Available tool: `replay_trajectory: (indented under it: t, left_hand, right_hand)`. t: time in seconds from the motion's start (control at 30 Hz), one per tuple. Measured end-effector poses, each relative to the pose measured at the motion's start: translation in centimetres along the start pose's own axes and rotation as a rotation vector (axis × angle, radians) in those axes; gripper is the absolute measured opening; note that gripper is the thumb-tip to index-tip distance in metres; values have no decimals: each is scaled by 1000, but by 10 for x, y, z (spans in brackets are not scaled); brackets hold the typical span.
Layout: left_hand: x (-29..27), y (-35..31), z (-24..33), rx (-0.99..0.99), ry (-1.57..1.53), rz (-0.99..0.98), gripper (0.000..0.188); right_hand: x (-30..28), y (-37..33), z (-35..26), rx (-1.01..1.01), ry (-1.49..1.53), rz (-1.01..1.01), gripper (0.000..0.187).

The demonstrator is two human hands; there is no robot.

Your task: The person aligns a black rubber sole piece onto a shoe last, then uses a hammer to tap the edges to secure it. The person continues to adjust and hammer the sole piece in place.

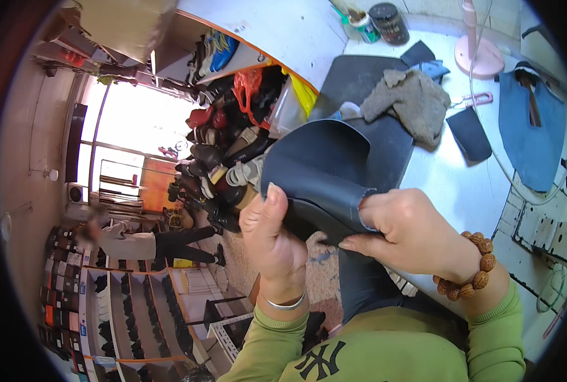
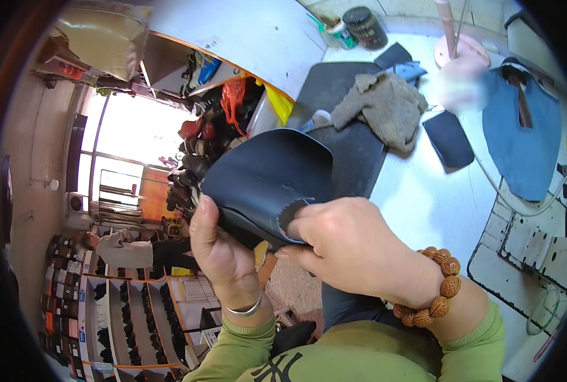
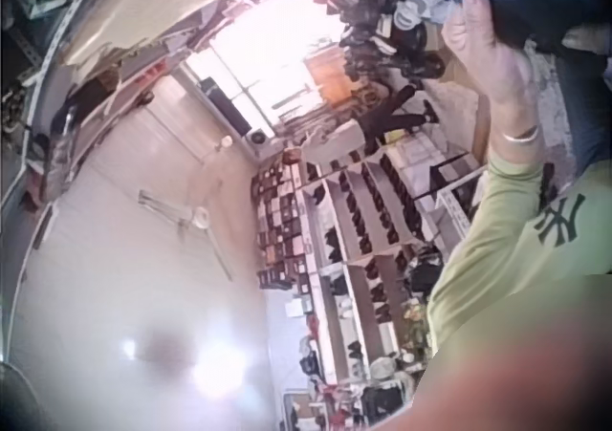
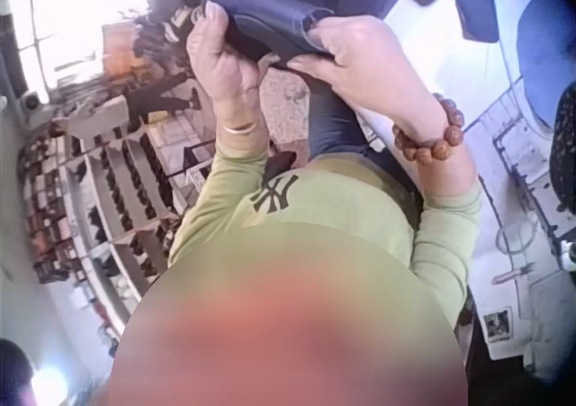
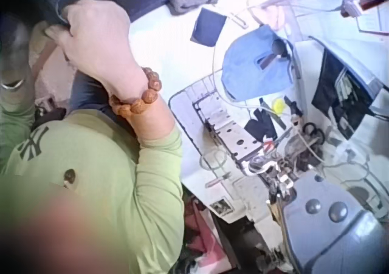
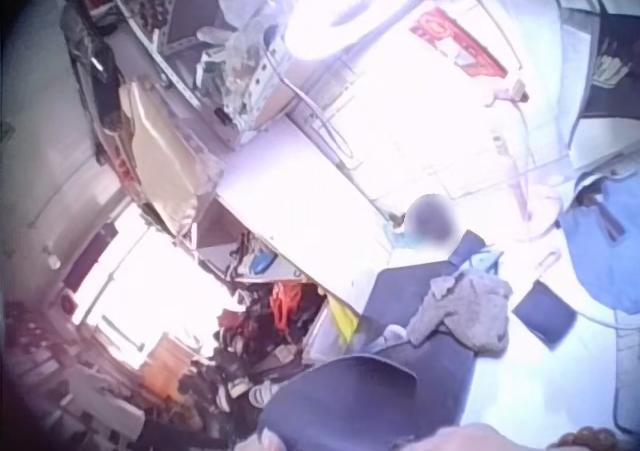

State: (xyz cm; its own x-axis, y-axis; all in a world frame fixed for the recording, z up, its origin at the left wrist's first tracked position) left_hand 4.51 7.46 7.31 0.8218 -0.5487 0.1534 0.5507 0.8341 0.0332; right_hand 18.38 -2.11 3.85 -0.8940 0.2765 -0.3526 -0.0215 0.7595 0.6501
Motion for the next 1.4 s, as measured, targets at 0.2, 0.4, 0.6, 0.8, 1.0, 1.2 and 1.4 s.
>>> replay_trajectory:
  t: [0.2,0.4,0.6,0.8,1.0,1.2,1.4]
  left_hand:
    - [-2,11,1,-59,-102,10,25]
    - [2,17,7,-207,-23,-2,26]
    - [10,13,0,-582,-114,-218,19]
    - [2,21,2,-574,-260,-223,25]
    - [0,12,-13,-590,-258,-250,68]
    - [20,-10,-18,-362,114,-428,74]
    - [16,-20,-20,-425,97,-337,41]
  right_hand:
    - [-3,-7,1,223,395,8,31]
    - [8,-10,5,342,889,101,31]
    - [4,-13,11,309,561,23,38]
    - [8,-9,15,349,646,72,24]
    - [5,-11,16,388,1008,334,25]
    - [-6,-10,17,361,1123,636,28]
    - [-6,-12,20,390,1044,637,25]
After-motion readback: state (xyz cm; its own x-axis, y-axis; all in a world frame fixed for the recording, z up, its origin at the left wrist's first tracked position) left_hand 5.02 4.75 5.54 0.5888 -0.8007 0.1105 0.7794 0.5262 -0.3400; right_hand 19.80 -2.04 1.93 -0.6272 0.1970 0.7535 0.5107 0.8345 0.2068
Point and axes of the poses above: each hand's wrist, its own y-axis towards the middle knuckle, its own x-axis out of the palm, z = x × y, the point moved 4 cm from there along y, towards the middle knuckle, and after that the axes turned 15 degrees about -x, right-handed, at the moved point
